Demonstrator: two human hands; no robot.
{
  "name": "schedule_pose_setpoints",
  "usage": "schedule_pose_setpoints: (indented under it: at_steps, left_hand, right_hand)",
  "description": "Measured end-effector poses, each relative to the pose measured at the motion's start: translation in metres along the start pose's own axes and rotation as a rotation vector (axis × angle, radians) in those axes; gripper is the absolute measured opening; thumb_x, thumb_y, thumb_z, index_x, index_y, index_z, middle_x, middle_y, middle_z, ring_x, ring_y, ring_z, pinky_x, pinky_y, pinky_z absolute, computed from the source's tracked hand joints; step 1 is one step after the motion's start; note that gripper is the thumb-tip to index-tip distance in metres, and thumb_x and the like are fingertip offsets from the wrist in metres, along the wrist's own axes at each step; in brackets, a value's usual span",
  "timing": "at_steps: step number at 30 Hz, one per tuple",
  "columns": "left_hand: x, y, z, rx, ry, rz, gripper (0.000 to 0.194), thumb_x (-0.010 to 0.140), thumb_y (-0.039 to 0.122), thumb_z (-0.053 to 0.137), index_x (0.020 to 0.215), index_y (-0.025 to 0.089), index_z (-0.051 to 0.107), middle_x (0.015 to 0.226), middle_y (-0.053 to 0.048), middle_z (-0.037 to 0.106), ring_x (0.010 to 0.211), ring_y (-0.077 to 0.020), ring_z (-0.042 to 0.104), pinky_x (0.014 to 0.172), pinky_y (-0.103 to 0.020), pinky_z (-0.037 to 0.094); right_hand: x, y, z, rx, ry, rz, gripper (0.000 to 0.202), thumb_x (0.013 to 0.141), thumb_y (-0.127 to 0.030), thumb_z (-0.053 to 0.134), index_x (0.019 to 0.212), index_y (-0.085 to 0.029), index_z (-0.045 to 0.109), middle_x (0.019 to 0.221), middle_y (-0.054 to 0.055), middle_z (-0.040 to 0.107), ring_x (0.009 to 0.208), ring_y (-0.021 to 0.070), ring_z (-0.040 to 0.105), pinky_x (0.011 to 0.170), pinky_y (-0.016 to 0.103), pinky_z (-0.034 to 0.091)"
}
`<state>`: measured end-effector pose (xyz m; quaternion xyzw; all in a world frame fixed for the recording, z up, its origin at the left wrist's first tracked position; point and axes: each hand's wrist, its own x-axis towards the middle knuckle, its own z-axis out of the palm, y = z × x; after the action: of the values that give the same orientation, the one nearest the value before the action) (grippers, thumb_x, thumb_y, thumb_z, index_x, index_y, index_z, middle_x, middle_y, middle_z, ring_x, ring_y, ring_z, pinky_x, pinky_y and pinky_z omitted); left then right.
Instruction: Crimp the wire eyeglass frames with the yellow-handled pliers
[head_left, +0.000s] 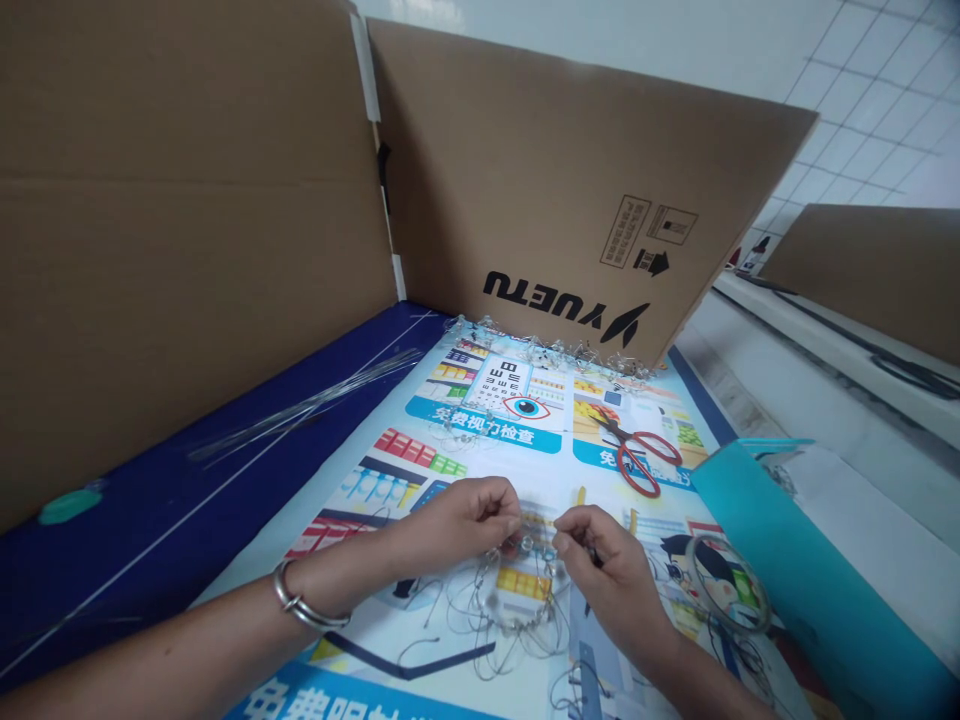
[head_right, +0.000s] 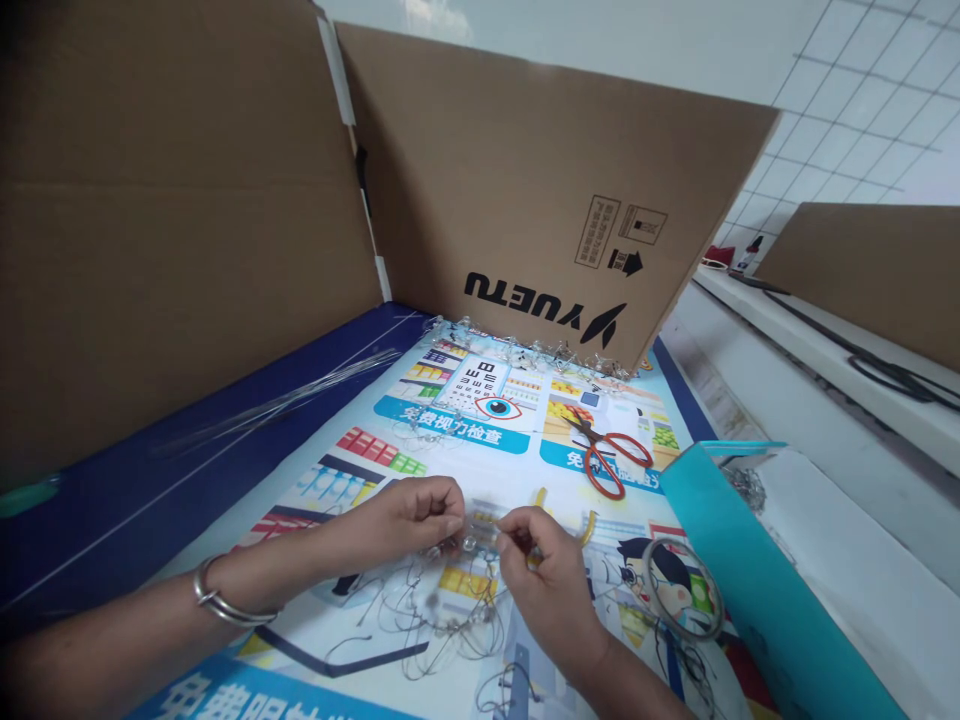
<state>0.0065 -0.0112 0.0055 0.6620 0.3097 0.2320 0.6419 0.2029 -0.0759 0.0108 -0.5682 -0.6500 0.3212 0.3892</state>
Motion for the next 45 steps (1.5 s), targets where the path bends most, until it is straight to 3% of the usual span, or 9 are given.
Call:
schedule_pose_setpoints:
  at_steps: [8, 15, 26, 32, 45]
  left_hand:
    - [0.000, 0.001, -0.001, 0.165, 0.034, 0.030, 0.006, 0.080, 0.021, 0.048, 0.076, 0.016, 0.048, 0.063, 0.004, 0.053, 0.059, -0.0088, 0.050, 0.054, -0.019, 0.037]
    - [0.002, -0.003, -0.001, 0.085, 0.052, 0.076, 0.008, 0.079, 0.019, 0.051, 0.083, 0.018, 0.044, 0.065, 0.005, 0.051, 0.059, -0.0088, 0.051, 0.055, -0.020, 0.038]
    - [0.002, 0.006, -0.007, -0.049, -0.083, 0.034, 0.007, 0.079, 0.021, 0.053, 0.083, 0.016, 0.050, 0.066, 0.004, 0.049, 0.059, -0.0075, 0.045, 0.057, -0.021, 0.036]
    - [0.001, 0.006, -0.008, -0.049, -0.096, 0.066, 0.008, 0.079, 0.020, 0.054, 0.086, 0.017, 0.055, 0.068, 0.003, 0.050, 0.060, -0.0074, 0.044, 0.058, -0.020, 0.035]
    - [0.000, 0.007, -0.011, 0.205, -0.085, 0.046, 0.021, 0.081, 0.025, 0.050, 0.095, 0.017, 0.063, 0.079, -0.001, 0.063, 0.068, -0.0104, 0.051, 0.062, -0.021, 0.040]
  right_hand:
    - [-0.002, 0.001, 0.000, -0.016, 0.010, 0.001, 0.007, 0.081, -0.024, 0.050, 0.081, -0.019, 0.054, 0.070, -0.001, 0.053, 0.064, 0.0120, 0.048, 0.059, 0.023, 0.040]
    - [-0.001, -0.001, 0.000, -0.008, 0.014, 0.003, 0.007, 0.080, -0.025, 0.050, 0.079, -0.019, 0.054, 0.070, -0.001, 0.053, 0.063, 0.0120, 0.049, 0.058, 0.023, 0.040]
    - [-0.001, 0.001, 0.000, 0.002, 0.019, -0.010, 0.007, 0.080, -0.025, 0.051, 0.080, -0.019, 0.054, 0.069, -0.001, 0.054, 0.064, 0.0124, 0.050, 0.058, 0.023, 0.040]
    - [-0.002, 0.003, 0.001, -0.011, 0.015, -0.009, 0.007, 0.081, -0.025, 0.051, 0.081, -0.020, 0.054, 0.070, -0.001, 0.053, 0.064, 0.0119, 0.048, 0.059, 0.023, 0.040]
    - [-0.002, 0.001, 0.003, 0.022, -0.016, -0.008, 0.008, 0.082, -0.025, 0.050, 0.081, -0.019, 0.054, 0.068, -0.002, 0.051, 0.061, 0.0102, 0.046, 0.055, 0.021, 0.038]
